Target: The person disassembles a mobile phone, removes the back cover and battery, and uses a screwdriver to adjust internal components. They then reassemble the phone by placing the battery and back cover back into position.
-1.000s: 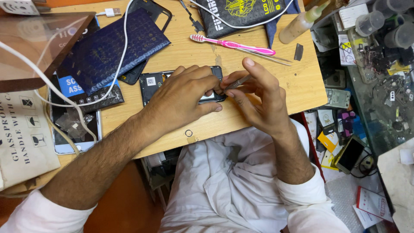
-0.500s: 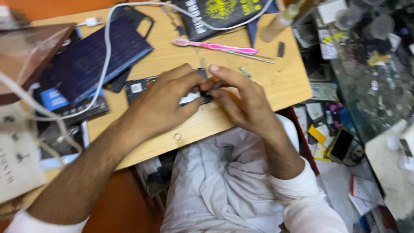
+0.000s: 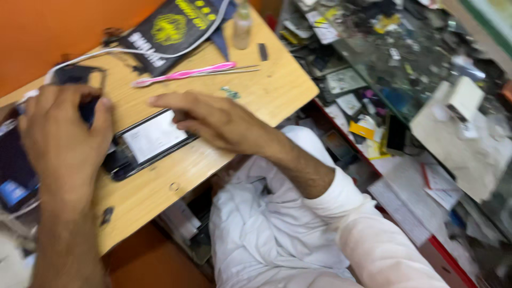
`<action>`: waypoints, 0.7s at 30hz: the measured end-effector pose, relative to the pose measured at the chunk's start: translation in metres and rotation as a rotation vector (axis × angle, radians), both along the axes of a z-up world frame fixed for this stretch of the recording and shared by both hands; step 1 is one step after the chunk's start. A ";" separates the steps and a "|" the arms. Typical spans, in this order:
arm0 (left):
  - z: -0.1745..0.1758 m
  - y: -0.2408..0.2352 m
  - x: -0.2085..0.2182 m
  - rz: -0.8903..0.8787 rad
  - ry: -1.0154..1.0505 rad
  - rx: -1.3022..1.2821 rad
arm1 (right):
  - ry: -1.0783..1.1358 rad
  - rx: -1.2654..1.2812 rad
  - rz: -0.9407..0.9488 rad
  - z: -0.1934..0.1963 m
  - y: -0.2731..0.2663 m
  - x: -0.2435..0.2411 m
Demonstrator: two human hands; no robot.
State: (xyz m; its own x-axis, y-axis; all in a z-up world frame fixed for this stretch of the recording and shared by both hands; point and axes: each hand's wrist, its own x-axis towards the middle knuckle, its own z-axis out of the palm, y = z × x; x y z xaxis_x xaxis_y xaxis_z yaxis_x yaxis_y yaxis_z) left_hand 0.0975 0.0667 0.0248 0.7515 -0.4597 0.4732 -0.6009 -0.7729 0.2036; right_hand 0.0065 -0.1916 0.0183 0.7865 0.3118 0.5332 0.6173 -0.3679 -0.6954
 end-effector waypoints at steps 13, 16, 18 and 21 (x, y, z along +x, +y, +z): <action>-0.001 -0.035 0.062 0.104 0.137 0.065 | 0.028 -0.060 -0.047 0.015 0.011 -0.006; -0.004 -0.035 0.064 0.045 0.079 0.092 | -0.012 -0.063 -0.131 0.016 0.011 -0.005; -0.009 -0.034 0.063 0.034 0.057 0.109 | -0.064 -0.107 -0.157 0.013 0.010 -0.006; -0.010 -0.033 0.064 0.038 0.028 0.116 | -0.073 -0.079 -0.051 0.008 0.007 -0.003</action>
